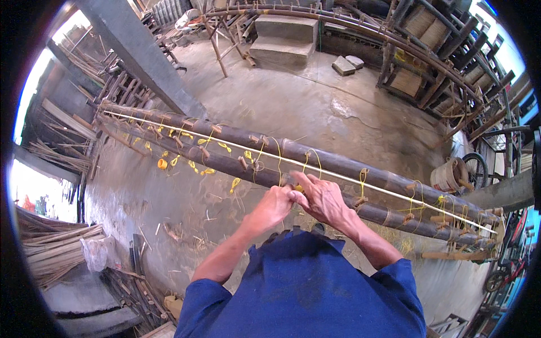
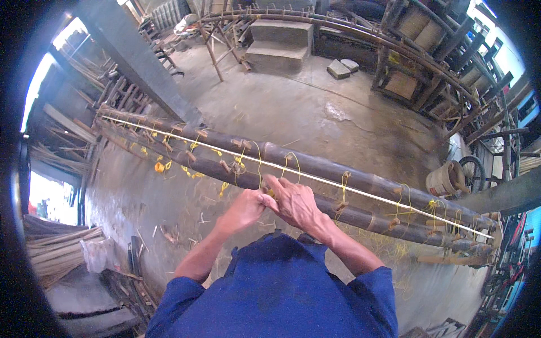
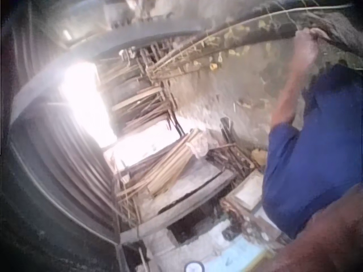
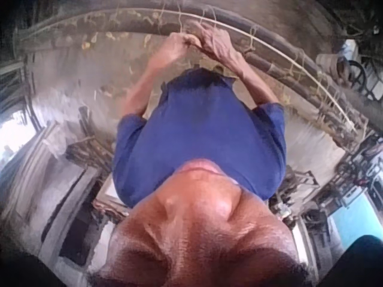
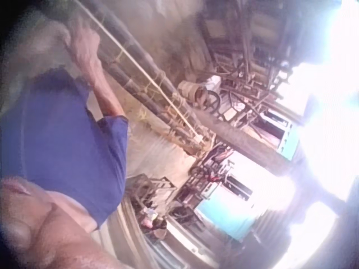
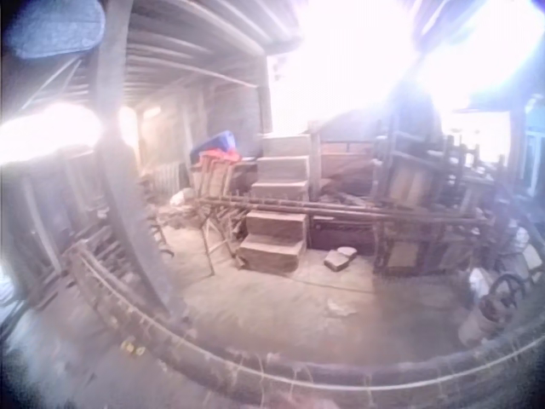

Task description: The person ties yellow cord around a horizontal wooden pole structure, securing it with knots. The person repeatedly loops and tightens the cord at intervals along the pole.

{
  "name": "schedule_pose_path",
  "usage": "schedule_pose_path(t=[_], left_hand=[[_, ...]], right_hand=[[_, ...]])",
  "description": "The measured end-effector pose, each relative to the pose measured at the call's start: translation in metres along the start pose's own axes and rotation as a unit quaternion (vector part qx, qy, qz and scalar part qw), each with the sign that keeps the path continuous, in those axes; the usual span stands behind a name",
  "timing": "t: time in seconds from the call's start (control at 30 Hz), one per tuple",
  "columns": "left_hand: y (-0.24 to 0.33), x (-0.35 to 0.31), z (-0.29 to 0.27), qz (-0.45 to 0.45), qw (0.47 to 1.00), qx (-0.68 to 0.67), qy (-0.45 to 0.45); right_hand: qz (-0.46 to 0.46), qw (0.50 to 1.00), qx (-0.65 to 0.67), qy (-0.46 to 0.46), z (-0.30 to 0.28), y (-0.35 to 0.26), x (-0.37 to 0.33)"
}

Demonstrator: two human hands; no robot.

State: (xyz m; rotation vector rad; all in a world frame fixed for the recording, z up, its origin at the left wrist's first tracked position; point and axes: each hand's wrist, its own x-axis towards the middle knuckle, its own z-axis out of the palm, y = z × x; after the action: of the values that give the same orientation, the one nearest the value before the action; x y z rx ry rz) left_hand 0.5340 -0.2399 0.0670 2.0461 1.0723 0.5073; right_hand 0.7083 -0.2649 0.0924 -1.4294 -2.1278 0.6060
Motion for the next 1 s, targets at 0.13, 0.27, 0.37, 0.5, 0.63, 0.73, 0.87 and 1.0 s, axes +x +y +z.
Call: schedule_pose_path(t=[0.13,0.27,0.37,0.5,0.63,0.73,0.87,1.0], left_hand=[[0.001,-0.011,0.006,-0.031,0.992,0.113,-0.055],[0.008,-0.029,0.0,-0.013,1.0,0.024,0.0],[-0.007,-0.039,0.004,0.001,1.0,0.014,0.026],[-0.013,-0.051,-0.001,-0.001,0.995,-0.006,0.097],[-0.028,-0.064,0.003,-0.011,0.99,0.013,0.141],[-0.05,-0.074,0.005,-0.022,0.986,0.009,0.165],[-0.056,-0.078,0.0,-0.047,0.988,0.019,0.147],[-0.061,-0.08,0.012,-0.04,0.987,-0.003,0.156]], right_hand=[[-0.048,0.995,0.008,0.085,0.045,0.021,0.002],[-0.032,0.995,0.046,0.081,0.05,0.021,0.003],[-0.018,0.996,0.074,0.047,0.056,0.017,0.009],[-0.015,0.997,0.067,0.021,0.069,0.01,0.023],[-0.001,0.997,0.066,-0.032,0.08,0.004,0.032],[-0.028,0.999,0.03,-0.006,0.09,-0.001,0.045],[0.045,0.995,0.079,0.049,0.095,0.015,0.091],[0.063,0.996,0.068,-0.019,0.117,0.036,0.118]])
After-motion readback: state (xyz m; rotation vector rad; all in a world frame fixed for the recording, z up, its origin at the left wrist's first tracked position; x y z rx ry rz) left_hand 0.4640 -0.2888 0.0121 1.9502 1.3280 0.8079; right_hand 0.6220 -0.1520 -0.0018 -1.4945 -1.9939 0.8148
